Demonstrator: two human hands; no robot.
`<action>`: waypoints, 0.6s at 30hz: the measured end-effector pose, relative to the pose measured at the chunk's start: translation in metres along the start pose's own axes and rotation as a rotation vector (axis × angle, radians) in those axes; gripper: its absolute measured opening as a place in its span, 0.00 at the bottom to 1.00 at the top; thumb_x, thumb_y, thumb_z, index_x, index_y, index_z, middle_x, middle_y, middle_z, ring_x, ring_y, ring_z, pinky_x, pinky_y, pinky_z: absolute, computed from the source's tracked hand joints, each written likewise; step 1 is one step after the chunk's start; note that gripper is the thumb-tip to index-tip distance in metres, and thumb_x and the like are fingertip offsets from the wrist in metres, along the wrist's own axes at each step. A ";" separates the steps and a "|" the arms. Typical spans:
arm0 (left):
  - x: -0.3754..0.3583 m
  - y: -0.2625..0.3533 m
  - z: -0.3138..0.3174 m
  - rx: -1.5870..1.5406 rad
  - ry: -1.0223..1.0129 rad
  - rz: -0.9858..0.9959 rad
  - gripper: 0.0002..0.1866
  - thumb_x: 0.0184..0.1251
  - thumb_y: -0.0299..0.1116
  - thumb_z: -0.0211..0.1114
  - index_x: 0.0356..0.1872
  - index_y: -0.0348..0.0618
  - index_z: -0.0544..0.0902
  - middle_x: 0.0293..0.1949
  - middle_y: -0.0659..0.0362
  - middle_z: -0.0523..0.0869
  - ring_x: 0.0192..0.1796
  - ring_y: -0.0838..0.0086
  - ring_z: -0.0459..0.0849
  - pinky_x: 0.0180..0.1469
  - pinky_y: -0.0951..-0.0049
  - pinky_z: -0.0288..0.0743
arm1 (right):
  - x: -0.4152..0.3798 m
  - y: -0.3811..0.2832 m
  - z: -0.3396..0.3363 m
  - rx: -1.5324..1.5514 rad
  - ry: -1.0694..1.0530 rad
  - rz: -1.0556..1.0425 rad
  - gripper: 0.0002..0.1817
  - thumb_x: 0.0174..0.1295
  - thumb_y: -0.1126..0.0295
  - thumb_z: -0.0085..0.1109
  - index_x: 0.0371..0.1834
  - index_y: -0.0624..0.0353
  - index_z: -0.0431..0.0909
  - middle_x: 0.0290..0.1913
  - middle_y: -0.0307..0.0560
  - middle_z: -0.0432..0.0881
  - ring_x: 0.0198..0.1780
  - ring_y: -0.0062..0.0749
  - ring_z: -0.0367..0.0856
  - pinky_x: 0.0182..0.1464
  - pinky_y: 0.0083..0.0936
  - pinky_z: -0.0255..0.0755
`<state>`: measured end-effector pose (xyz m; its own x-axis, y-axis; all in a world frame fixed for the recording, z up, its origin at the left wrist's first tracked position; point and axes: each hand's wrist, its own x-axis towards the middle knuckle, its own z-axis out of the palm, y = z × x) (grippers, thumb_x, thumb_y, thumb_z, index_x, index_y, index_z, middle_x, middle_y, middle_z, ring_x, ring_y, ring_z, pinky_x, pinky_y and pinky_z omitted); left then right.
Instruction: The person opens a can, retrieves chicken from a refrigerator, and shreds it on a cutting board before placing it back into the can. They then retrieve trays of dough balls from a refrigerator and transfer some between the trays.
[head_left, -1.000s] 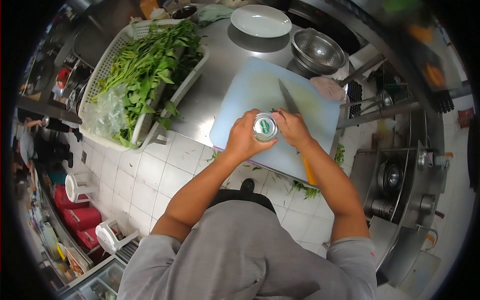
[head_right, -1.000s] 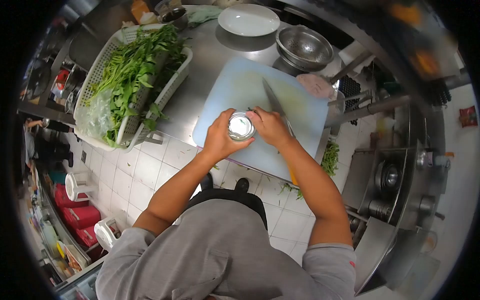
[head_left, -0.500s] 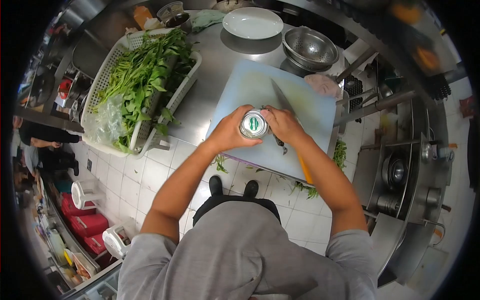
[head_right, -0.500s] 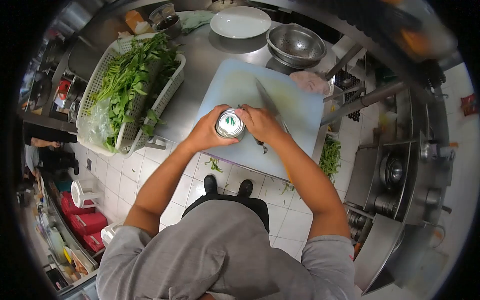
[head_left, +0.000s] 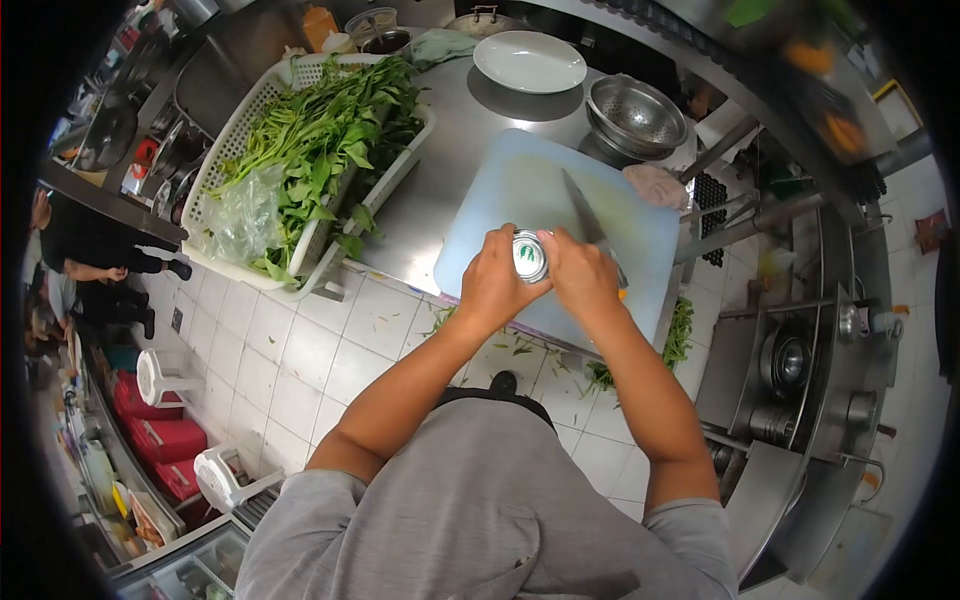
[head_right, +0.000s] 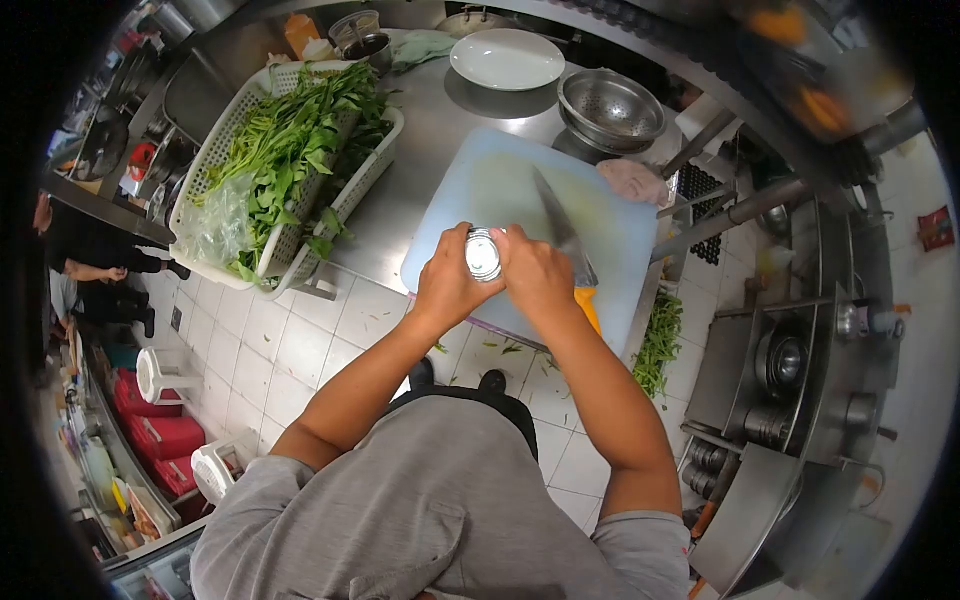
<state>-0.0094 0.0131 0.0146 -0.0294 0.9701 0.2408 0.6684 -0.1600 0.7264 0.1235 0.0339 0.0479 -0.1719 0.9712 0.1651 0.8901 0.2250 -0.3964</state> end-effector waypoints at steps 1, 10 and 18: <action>0.001 -0.007 0.000 -0.022 -0.011 0.106 0.42 0.39 0.40 0.78 0.56 0.32 0.67 0.46 0.44 0.77 0.45 0.51 0.81 0.44 0.58 0.77 | 0.001 0.000 -0.003 0.002 -0.002 -0.003 0.20 0.69 0.53 0.46 0.30 0.59 0.75 0.20 0.56 0.80 0.25 0.55 0.80 0.28 0.45 0.72; 0.014 -0.019 0.000 -0.086 -0.065 0.237 0.40 0.38 0.41 0.79 0.53 0.36 0.69 0.45 0.47 0.77 0.44 0.53 0.82 0.44 0.61 0.78 | 0.012 0.039 0.026 0.412 0.075 -0.170 0.18 0.67 0.55 0.51 0.30 0.61 0.74 0.20 0.60 0.78 0.25 0.58 0.78 0.28 0.45 0.71; 0.020 -0.026 -0.008 -0.081 -0.151 0.313 0.41 0.37 0.44 0.79 0.53 0.36 0.69 0.45 0.48 0.77 0.42 0.52 0.81 0.44 0.61 0.78 | 0.030 0.039 0.024 0.524 -0.019 -0.324 0.16 0.67 0.57 0.51 0.31 0.59 0.74 0.23 0.58 0.77 0.27 0.58 0.77 0.29 0.45 0.69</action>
<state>-0.0332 0.0351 0.0052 0.2813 0.8870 0.3662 0.5661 -0.4615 0.6831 0.1434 0.0734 0.0156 -0.4110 0.8469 0.3375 0.4658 0.5133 -0.7208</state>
